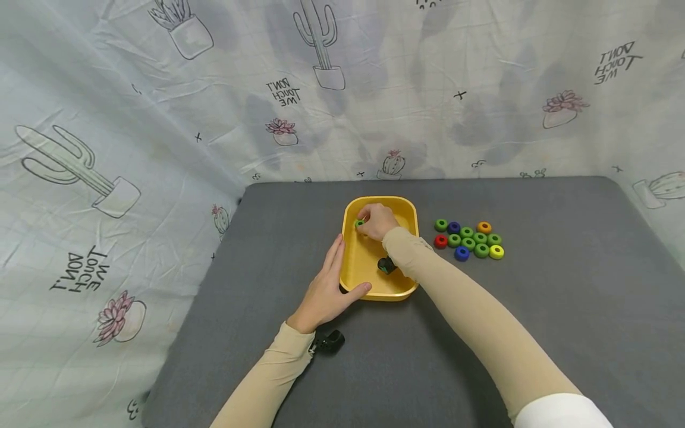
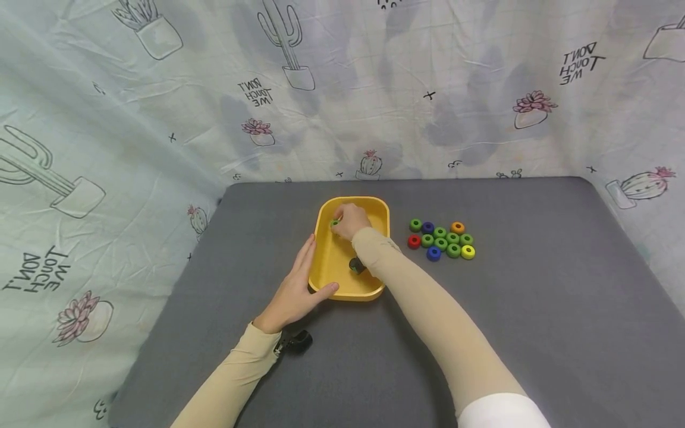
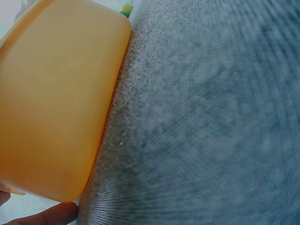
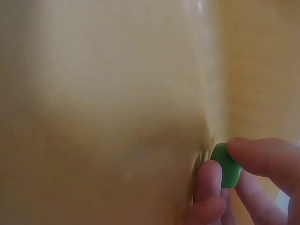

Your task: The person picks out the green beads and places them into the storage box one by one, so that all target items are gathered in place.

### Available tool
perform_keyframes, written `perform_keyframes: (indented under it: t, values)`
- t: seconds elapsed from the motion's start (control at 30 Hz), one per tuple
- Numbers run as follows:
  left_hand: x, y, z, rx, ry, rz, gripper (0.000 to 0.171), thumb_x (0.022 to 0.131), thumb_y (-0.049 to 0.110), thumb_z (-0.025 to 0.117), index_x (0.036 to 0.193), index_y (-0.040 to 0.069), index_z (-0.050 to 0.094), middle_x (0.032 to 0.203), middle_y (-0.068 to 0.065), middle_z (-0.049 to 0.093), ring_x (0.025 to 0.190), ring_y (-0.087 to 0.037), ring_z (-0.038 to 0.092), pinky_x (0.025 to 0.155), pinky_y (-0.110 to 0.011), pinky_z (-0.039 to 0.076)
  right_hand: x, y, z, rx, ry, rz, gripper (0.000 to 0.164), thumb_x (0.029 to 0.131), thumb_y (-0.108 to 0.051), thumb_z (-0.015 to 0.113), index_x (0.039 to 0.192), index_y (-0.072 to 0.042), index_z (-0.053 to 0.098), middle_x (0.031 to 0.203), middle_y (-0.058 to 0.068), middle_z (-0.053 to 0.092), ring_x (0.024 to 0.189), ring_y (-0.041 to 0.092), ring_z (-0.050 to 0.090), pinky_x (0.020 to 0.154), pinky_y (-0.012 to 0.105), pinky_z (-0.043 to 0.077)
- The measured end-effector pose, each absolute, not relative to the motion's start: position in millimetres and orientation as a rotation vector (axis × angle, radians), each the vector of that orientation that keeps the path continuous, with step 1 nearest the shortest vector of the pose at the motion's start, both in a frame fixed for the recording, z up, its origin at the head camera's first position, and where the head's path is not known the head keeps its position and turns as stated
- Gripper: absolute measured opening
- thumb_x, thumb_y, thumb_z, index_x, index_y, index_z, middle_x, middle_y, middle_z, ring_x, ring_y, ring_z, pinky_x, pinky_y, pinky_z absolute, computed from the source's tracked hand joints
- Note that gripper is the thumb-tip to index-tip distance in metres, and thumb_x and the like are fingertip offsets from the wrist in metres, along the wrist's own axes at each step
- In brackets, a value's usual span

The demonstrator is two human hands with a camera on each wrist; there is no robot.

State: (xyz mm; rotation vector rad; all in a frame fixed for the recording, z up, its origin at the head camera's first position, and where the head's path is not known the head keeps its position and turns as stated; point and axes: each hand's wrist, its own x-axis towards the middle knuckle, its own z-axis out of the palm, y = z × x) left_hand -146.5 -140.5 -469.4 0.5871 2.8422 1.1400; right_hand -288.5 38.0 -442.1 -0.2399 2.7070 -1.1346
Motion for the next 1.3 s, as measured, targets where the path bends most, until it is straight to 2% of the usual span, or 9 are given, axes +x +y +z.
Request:
perform_keyframes:
  t: [0.53, 0.8, 1.3]
  values:
    - [-146.4, -140.1, -469.8, 0.587, 2.836, 1.137, 0.108, 0.095, 0.062, 0.066, 0.169, 0.011, 0.007, 0.176, 0.014, -0.005, 0.158, -0.021, 0.027, 0.120, -0.054, 0.037, -291.5, 37.4, -446.9, -0.225, 2.708, -1.112, 0.029, 0.096, -0.012, 0.075, 0.124, -0.006, 0.072, 0.120, 0.014, 0.069, 0.104, 0.029, 0.065, 0.095, 0.040, 0.056]
    - [-146.8, -139.9, -469.4, 0.595, 2.839, 1.145, 0.108, 0.095, 0.063, 0.065, 0.169, 0.011, 0.006, 0.177, 0.005, -0.001, 0.159, -0.023, 0.025, 0.121, -0.056, 0.036, -290.1, 36.6, -445.6, -0.265, 2.745, -1.114, 0.030, 0.095, -0.007, 0.073, 0.125, -0.004, 0.072, 0.121, 0.015, 0.072, 0.111, 0.030, 0.065, 0.101, 0.042, 0.054]
    - [-147.3, -139.0, -469.9, 0.574, 2.843, 1.130, 0.108, 0.095, 0.064, 0.064, 0.169, 0.012, 0.006, 0.176, 0.011, -0.004, 0.159, -0.022, 0.024, 0.122, -0.056, 0.034, -291.9, 35.7, -446.5, -0.299, 2.770, -1.110, 0.026, 0.096, -0.006, 0.073, 0.122, -0.004, 0.073, 0.120, 0.012, 0.074, 0.112, 0.028, 0.067, 0.102, 0.040, 0.054]
